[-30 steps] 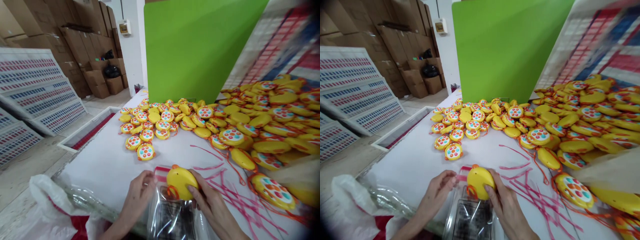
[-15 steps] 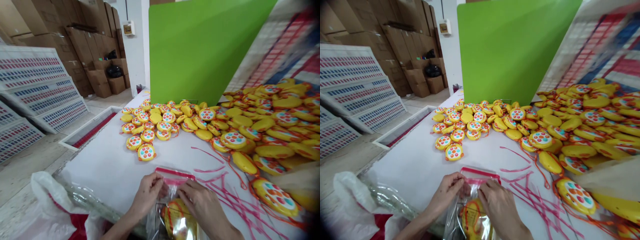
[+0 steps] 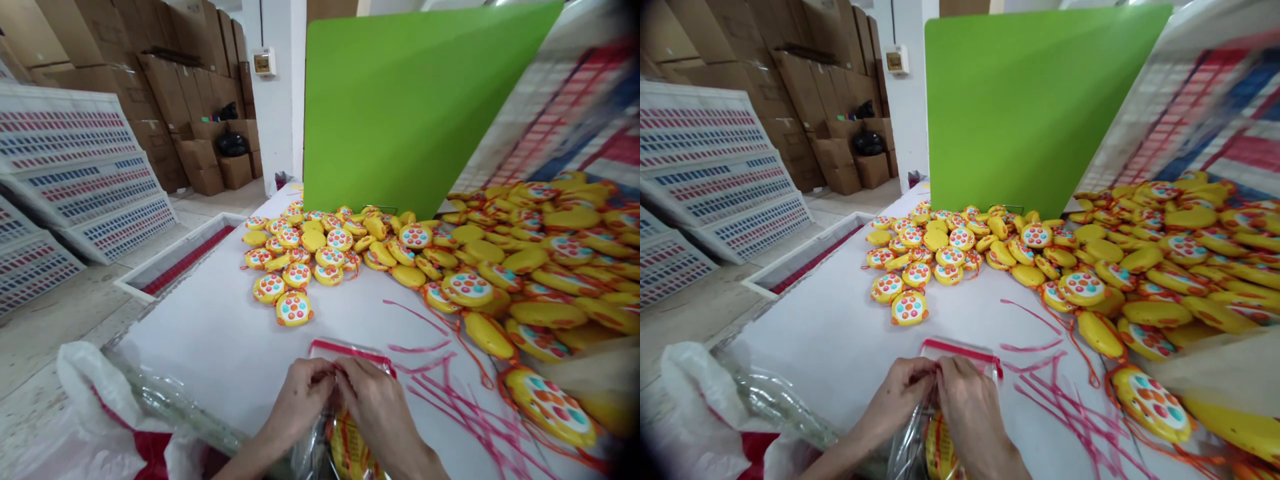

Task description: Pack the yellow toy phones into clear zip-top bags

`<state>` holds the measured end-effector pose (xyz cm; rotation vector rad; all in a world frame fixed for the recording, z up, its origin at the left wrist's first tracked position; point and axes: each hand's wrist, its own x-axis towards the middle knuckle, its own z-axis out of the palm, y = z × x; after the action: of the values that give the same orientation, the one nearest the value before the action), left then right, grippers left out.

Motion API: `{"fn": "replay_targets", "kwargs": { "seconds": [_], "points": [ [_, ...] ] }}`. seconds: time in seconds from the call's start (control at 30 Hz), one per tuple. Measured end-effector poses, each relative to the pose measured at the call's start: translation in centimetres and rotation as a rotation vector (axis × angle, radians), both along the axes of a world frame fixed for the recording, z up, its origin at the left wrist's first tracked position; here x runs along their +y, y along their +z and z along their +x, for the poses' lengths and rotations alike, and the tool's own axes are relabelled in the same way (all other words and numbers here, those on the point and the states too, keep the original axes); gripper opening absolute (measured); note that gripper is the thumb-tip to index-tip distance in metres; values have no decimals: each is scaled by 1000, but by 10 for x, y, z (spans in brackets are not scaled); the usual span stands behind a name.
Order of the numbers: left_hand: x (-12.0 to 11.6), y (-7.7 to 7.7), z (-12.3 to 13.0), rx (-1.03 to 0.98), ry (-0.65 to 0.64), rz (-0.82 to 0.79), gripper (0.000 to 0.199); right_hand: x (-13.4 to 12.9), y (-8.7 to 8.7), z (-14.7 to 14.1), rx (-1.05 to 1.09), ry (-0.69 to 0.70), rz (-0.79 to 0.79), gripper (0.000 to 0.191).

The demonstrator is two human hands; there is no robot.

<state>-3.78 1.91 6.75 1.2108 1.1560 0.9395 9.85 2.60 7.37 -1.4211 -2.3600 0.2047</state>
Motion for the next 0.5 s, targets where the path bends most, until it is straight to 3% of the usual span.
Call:
{"fn": "replay_targets", "kwargs": {
  "seconds": [0.17, 0.33, 0.43, 0.5],
  "points": [
    [-3, 3, 4, 238, 31, 163, 22, -1, 1, -1, -87, -4, 44, 17],
    [-7, 2, 8, 365, 16, 213, 27, 3, 0, -4, -51, -12, 61, 17],
    [-8, -1, 5, 393, -10, 216, 29, 5, -9, 14, 98, -74, -6, 18],
    [-8, -7, 1, 417, -12, 210, 28, 4, -17, 43, 198, -149, -57, 21]
  ]
}}
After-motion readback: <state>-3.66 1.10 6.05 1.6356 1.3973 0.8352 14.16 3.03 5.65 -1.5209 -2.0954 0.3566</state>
